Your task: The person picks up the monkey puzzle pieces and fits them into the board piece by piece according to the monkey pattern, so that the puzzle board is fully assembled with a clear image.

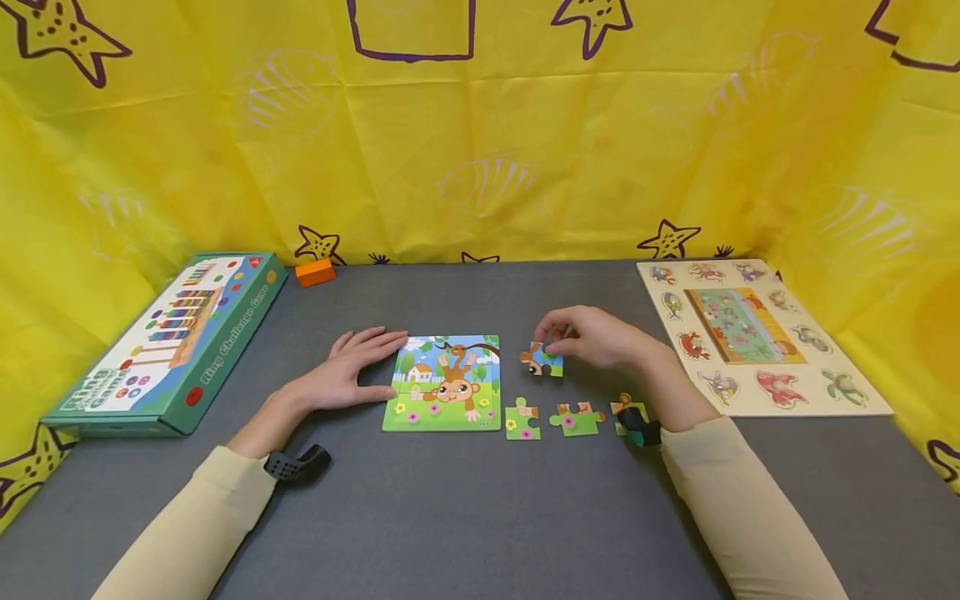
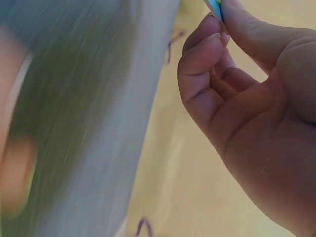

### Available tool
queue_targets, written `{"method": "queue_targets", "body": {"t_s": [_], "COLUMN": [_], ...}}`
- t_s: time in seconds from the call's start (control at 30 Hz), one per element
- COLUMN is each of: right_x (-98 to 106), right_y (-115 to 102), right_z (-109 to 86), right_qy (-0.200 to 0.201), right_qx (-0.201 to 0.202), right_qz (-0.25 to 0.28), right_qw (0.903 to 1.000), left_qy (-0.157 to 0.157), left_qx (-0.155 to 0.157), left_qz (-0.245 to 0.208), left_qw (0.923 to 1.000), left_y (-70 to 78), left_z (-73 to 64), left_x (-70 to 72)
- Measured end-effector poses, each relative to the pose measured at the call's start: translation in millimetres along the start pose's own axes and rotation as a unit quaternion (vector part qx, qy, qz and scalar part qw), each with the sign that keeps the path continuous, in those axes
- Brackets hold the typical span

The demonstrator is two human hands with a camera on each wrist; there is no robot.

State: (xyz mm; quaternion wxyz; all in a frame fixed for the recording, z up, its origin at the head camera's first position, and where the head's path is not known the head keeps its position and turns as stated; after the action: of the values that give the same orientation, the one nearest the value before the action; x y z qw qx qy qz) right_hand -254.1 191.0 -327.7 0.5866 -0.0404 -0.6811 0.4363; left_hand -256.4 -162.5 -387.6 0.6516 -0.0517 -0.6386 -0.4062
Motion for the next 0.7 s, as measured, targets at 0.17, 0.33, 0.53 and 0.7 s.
{"method": "queue_targets", "body": {"t_s": [0.17,0.33,0.53,0.7], "right_x": [-21,-38,-53,-62], "right_y": [-21,-32,-38,-40], "right_z": [25.9,42.8,54.7,58.6], "right_qy": [-0.022,-0.036,-0.048,-0.056], "right_qx": [0.020,0.031,0.049,0.046], "right_qz": [0.013,0.017,0.006,-0.008], "right_qw": [0.9995,0.9987,0.9976,0.9973], "left_qy": [0.001,-0.003,-0.004,-0.005], "left_qx": [-0.003,0.001,0.005,0.006], "left_qz": [0.000,0.000,-0.002,0.000], "left_qw": [1.0000,1.0000,1.0000,1.0000], "left_y": [0.1,-2.5,-2.6,-1.4], "left_z": [-0.8,-0.7,-0.2,0.9], "left_x": [0.6,-0.8,-0.5,-0.1]}}
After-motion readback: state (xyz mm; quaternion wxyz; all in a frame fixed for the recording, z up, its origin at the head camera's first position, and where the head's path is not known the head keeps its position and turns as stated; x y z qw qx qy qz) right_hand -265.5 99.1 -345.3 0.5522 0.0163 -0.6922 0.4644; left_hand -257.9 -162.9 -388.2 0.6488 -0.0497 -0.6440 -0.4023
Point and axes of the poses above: each hand's wrist, its own z-axis towards the middle knuckle, its own x-axis out of the back of the hand, y = z × x, the point moved 5 cm from there along z, towards the middle knuckle, and after that the axes turned 8 degrees about y, right-handed, at the moved point
